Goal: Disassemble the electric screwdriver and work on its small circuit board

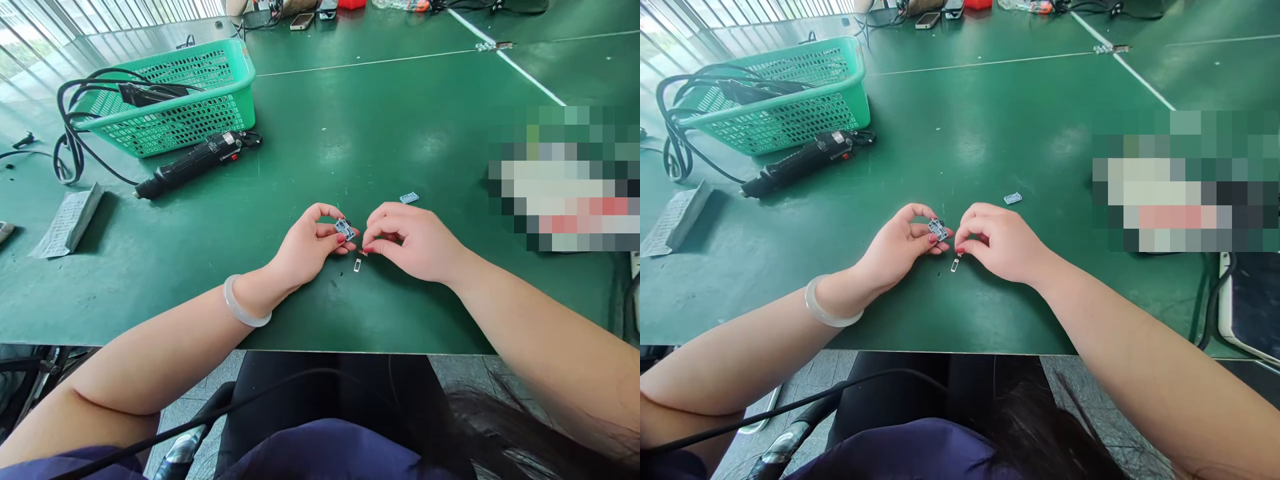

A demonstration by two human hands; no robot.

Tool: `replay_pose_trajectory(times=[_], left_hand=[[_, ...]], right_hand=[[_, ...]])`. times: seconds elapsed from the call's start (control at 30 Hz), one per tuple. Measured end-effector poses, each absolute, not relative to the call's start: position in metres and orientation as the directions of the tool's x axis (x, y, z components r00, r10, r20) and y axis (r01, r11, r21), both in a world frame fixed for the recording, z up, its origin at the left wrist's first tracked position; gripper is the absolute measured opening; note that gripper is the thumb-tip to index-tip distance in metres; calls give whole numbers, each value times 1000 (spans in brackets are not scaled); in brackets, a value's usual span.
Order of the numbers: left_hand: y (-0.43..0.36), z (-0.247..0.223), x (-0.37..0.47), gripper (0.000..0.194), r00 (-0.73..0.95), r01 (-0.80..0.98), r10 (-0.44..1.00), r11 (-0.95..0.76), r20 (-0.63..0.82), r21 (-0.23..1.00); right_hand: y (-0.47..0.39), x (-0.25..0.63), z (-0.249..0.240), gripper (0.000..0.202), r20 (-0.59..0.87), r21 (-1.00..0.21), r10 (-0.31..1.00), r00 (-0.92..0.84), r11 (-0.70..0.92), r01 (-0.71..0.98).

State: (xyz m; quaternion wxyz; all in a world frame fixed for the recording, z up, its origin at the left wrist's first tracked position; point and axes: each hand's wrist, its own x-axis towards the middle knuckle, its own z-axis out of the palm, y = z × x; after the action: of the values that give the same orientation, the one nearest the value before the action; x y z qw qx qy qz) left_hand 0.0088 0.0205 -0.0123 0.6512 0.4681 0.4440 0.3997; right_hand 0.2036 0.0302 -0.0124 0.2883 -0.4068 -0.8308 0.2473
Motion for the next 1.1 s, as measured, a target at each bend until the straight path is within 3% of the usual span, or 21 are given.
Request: replay_pose_trajectory(times=[0.13,0.47,0.7,0.8,0.93,1.1], left_hand=[[17,-13,10,20,343,-19,920,206,-187,978],[14,-13,10,19,400,25,893,212,-204,977],[15,-14,9,19,438,-23,877,229,-196,973],[16,-11,8,18,462,-104,855,316,-236,943],[20,-8,6,15,420,-287,844,474,-335,832],[25,-8,2,17,353,-392,858,497,-373,774]], right_hand=[[27,198,-11,10,426,-660,841,-333,541,522],[23,193,-11,16,474,-501,797,-374,593,630],[19,188,-7,14,474,-520,825,-307,544,659],[22,190,-6,19,487,-567,838,-246,518,641],[29,199,-10,10,350,-609,881,-319,472,637],[35,208,-21,4,147,-579,859,-491,477,662]])
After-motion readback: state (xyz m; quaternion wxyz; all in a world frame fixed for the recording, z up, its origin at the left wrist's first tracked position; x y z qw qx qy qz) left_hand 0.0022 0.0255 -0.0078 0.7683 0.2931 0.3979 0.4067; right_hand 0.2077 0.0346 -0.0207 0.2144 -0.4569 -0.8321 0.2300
